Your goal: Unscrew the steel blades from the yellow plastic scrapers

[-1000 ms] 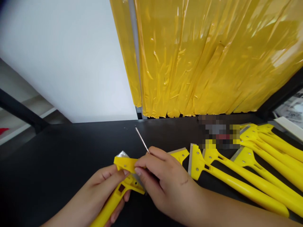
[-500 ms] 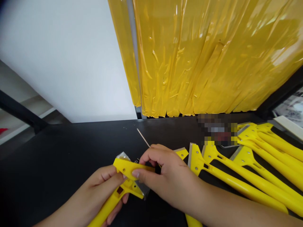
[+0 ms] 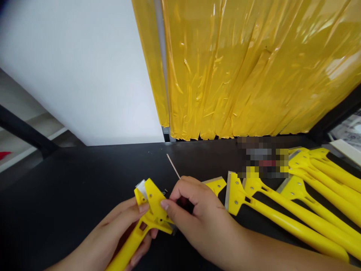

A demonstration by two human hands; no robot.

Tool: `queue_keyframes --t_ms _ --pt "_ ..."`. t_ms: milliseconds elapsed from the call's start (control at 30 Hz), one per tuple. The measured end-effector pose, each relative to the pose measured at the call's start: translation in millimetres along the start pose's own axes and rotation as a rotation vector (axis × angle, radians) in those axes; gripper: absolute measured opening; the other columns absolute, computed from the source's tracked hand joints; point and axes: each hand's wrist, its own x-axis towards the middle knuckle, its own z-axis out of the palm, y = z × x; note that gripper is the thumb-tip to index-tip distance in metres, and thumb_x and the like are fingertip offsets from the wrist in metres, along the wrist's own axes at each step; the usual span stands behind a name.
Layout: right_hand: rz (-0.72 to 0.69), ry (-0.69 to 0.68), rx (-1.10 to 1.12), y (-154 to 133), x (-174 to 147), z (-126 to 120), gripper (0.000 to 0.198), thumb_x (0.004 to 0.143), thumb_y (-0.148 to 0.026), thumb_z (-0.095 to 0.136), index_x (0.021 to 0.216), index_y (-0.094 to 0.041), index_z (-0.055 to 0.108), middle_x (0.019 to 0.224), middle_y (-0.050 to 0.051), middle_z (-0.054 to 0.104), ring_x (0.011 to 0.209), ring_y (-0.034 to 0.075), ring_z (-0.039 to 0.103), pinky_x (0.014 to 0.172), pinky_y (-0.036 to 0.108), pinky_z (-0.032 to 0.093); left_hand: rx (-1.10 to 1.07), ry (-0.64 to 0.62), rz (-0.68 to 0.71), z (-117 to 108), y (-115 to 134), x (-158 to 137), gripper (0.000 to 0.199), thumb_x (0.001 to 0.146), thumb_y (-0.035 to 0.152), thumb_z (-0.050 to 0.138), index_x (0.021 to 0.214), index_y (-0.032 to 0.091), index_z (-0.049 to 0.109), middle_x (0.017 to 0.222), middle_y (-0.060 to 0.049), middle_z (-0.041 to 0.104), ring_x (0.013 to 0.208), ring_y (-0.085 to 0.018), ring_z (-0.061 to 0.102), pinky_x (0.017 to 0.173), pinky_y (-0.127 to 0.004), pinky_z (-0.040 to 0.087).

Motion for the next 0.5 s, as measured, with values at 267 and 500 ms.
queue_keyframes --t_ms 267,500 --pt "0.036 -0.037 0.058 0 3 0 0.028 0.098 -0.030 0.069 0.075 -0.021 0.055 0.079 -0.004 0.054 0.073 0.013 0.048 0.066 0.029 0.037 0.077 -0.076 -0.002 -4 -10 2 0.045 0.084 0.061 0.077 0.092 0.019 0.064 0.070 0.001 0.061 0.040 -0.005 0.044 0.032 -0.013 0.037" --pt "0.227 -0.216 0.312 8 10 -2 0.040 0.090 -0.052 0.079 0.078 -0.020 0.057 0.069 -0.007 0.050 0.064 0.011 0.040 0.058 0.025 0.033 0.209 -0.096 -0.016 -1 -4 -3 0.041 0.093 0.061 0.070 0.091 0.022 0.057 0.053 0.007 0.051 0.037 -0.004 0.038 0.035 -0.011 0.034"
